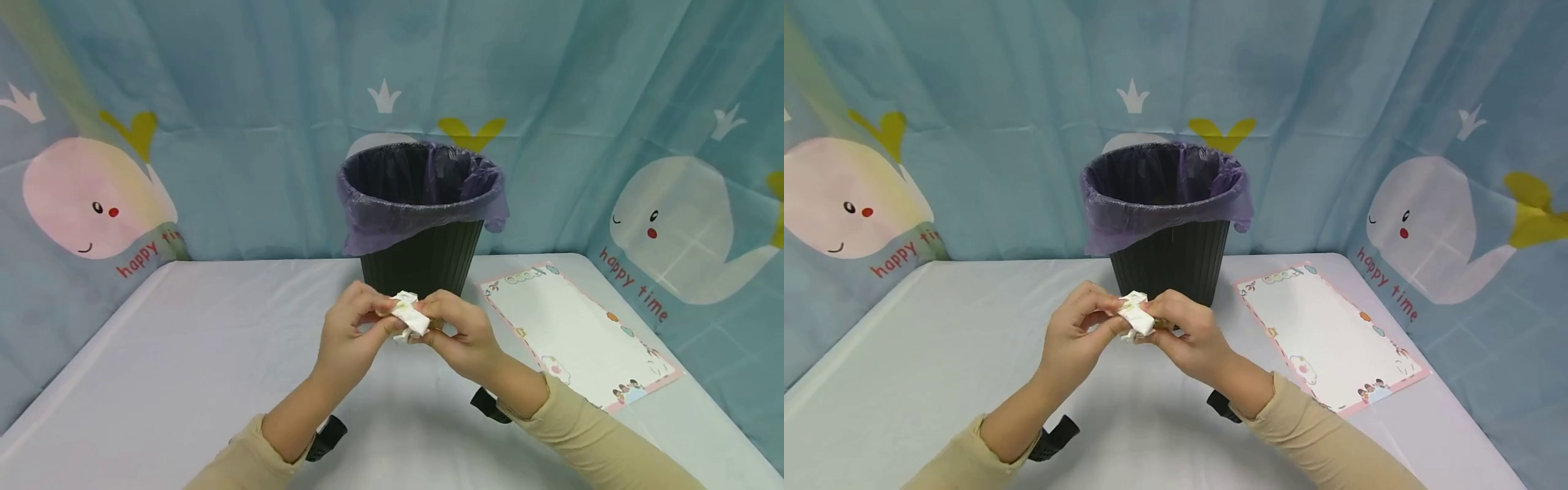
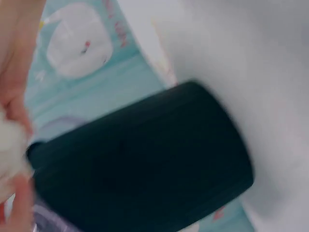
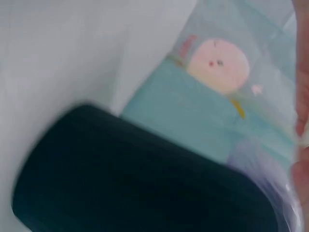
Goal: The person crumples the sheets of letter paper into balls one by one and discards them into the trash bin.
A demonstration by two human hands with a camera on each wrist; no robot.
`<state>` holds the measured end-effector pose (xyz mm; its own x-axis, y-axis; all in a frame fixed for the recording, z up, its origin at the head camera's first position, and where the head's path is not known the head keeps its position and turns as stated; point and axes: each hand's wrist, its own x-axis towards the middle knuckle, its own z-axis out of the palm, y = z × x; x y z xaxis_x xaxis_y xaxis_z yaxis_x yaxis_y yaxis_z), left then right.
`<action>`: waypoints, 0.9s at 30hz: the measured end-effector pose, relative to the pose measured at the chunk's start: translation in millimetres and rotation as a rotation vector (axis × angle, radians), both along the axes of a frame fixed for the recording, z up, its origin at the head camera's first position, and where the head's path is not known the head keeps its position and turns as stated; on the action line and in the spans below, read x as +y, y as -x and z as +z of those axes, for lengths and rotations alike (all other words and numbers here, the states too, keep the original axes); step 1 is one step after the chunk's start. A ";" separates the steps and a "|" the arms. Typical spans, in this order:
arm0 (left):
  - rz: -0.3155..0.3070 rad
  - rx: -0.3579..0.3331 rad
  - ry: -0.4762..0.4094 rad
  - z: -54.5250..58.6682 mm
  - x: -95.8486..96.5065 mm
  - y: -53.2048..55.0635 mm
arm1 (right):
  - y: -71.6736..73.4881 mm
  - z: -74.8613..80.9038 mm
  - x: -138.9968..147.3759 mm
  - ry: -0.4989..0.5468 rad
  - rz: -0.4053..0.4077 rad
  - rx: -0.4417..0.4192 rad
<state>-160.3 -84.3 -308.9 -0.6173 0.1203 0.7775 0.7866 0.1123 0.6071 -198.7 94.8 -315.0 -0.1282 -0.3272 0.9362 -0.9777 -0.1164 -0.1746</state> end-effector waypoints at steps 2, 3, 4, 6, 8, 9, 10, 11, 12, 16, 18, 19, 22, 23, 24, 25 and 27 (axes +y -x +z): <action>-0.053 -0.163 0.038 5.5 -2.3 -2.4 | 1.7 4.5 5.2 -0.040 -0.088 0.030; -0.068 -0.242 0.058 8.7 -3.0 -4.2 | 2.4 6.9 7.8 -0.062 -0.126 0.052; -0.077 -0.309 0.075 11.4 -3.3 -5.9 | 3.1 9.2 10.1 -0.084 -0.163 0.080; -0.081 -0.401 0.091 15.2 -3.0 -8.6 | 4.1 12.7 13.3 -0.132 -0.204 0.141; -0.081 -0.457 0.076 17.2 -2.1 -10.2 | 4.3 14.5 14.8 -0.177 -0.195 0.171; -0.078 -0.453 0.058 17.2 -1.9 -10.4 | 3.9 14.8 15.3 -0.197 -0.175 0.164; -0.076 -0.438 0.035 16.8 -1.9 -9.8 | 3.5 14.9 15.8 -0.210 -0.148 0.151; -0.074 -0.412 0.007 16.2 -2.0 -9.2 | 2.7 14.9 16.4 -0.221 -0.122 0.126; -0.075 -0.377 -0.019 15.5 -2.4 -8.4 | 1.7 14.7 17.0 -0.226 -0.097 0.090; -0.053 -0.218 -0.020 13.1 -3.4 -6.5 | -3.3 15.0 20.0 -0.207 -0.052 -0.028; -0.054 -0.183 0.016 12.9 -3.6 -7.7 | -5.0 15.6 20.0 -0.198 -0.057 -0.040; -0.047 -0.181 0.038 13.1 -3.4 -8.7 | -5.4 15.9 19.5 -0.205 -0.050 -0.029; -0.013 -0.187 0.082 14.1 -2.4 -11.4 | -6.1 16.3 17.4 -0.230 -0.035 0.008; -0.003 -0.187 0.084 14.2 -2.1 -11.8 | -6.1 16.2 16.8 -0.232 -0.037 0.014; 0.004 -0.189 0.075 14.2 -1.6 -12.0 | -6.5 16.1 16.2 -0.230 -0.044 0.015; 0.002 -0.186 0.056 14.0 -1.3 -11.8 | -7.0 16.0 16.0 -0.225 -0.065 0.004; -0.029 -0.169 0.009 12.9 -1.3 -10.6 | -8.0 15.9 15.9 -0.202 -0.108 -0.047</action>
<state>-149.7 -85.6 -296.0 -0.7354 0.1468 0.6616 0.6763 0.0974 0.7302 -190.6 110.7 -299.2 -0.2149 -0.4892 0.8453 -0.9728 0.0303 -0.2298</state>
